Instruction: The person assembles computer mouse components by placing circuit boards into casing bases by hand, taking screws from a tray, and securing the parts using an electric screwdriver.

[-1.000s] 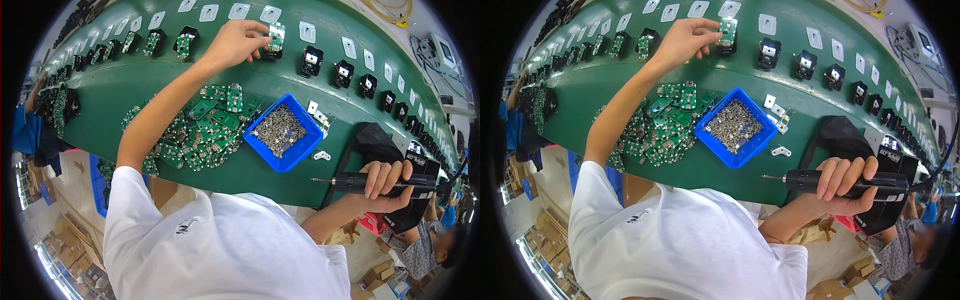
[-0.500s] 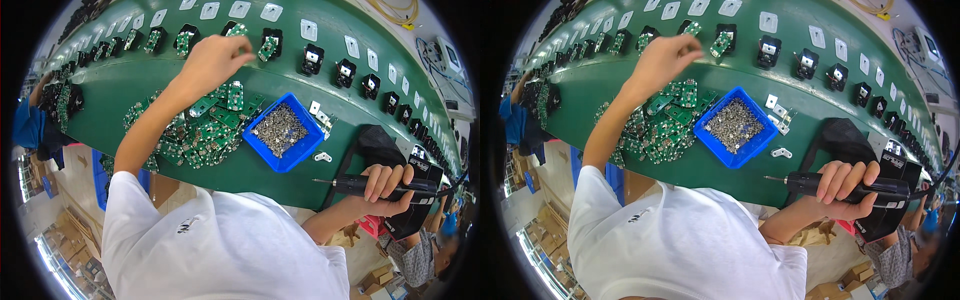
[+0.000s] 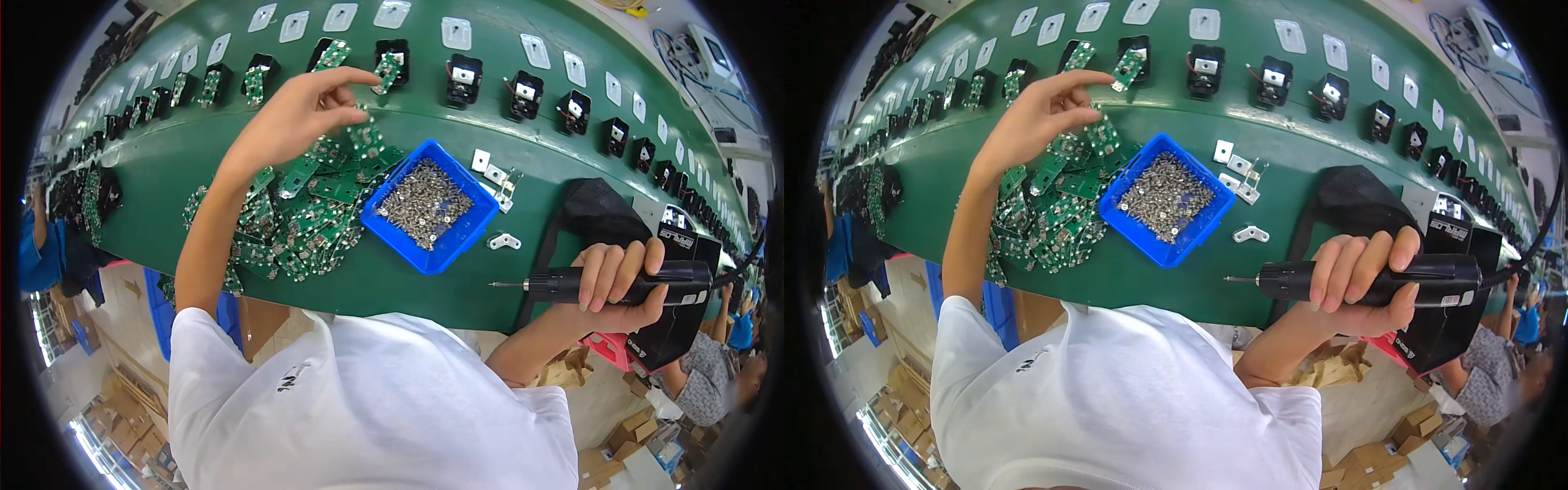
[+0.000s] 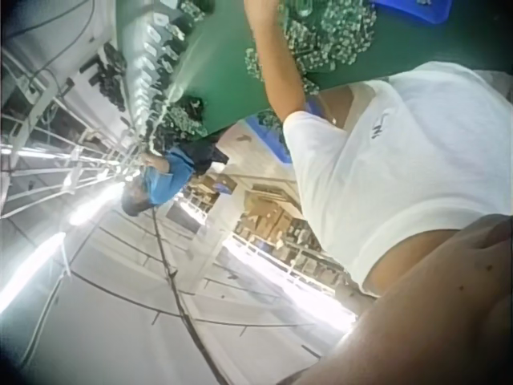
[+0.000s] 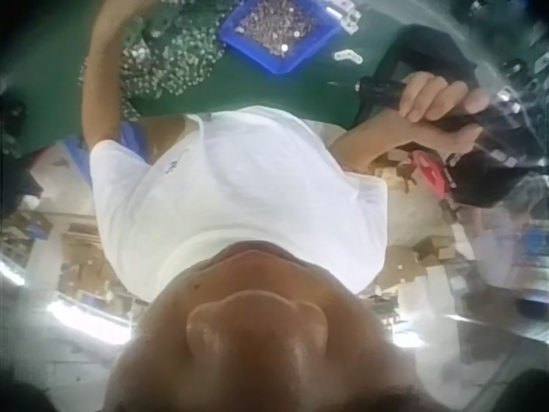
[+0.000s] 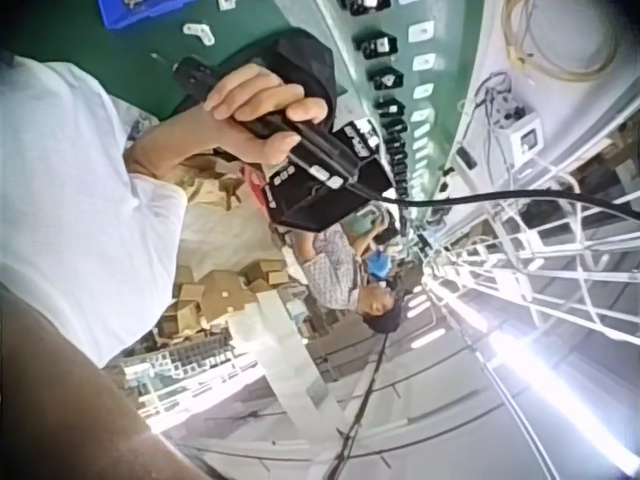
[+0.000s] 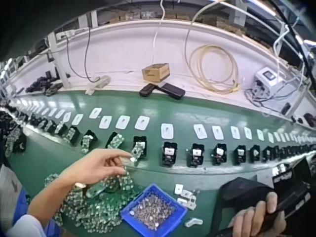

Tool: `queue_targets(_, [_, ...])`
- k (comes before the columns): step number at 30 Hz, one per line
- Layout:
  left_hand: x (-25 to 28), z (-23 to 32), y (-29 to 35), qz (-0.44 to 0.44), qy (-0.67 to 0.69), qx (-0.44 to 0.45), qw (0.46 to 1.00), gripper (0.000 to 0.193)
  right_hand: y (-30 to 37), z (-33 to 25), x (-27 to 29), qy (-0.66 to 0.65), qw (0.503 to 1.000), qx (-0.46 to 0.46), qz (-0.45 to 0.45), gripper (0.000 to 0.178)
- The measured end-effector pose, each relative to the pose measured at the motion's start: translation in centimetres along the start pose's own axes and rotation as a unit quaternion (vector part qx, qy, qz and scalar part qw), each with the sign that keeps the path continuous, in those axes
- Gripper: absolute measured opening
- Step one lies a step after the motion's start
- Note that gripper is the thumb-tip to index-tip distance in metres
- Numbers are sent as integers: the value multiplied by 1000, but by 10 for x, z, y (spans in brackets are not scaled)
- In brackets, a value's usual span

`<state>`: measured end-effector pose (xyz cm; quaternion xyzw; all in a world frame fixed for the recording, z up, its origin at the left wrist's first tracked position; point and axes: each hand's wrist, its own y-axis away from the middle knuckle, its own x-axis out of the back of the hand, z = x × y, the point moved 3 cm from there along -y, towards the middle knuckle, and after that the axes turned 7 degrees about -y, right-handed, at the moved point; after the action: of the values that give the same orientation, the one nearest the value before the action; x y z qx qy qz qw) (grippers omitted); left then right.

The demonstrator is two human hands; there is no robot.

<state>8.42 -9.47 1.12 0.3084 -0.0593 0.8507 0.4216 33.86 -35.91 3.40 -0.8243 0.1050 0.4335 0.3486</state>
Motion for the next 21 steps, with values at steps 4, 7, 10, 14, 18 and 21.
queue_targets(4, [-22,19,-27,19,94,-22,995,12,-3,-2,-1,-5,1000,-19,-12,23])
queue_targets(7, [-41,31,-54,38,138,-38,989,15,-4,-3,1,-9,999,-38,-19,23])
queue_targets(10, [-60,39,-78,1,164,-7,986,19,-3,-5,4,-14,998,-50,-24,23])
queue_targets(14, [-82,46,-98,-38,168,27,985,22,-1,-9,11,-18,998,-55,-17,23])
queue_targets(18, [-98,49,-111,-61,170,62,982,24,0,-11,15,-25,998,-58,-9,23])
queue_targets(21, [-105,46,-116,-63,189,93,976,25,0,-10,16,-36,998,-60,-8,23])
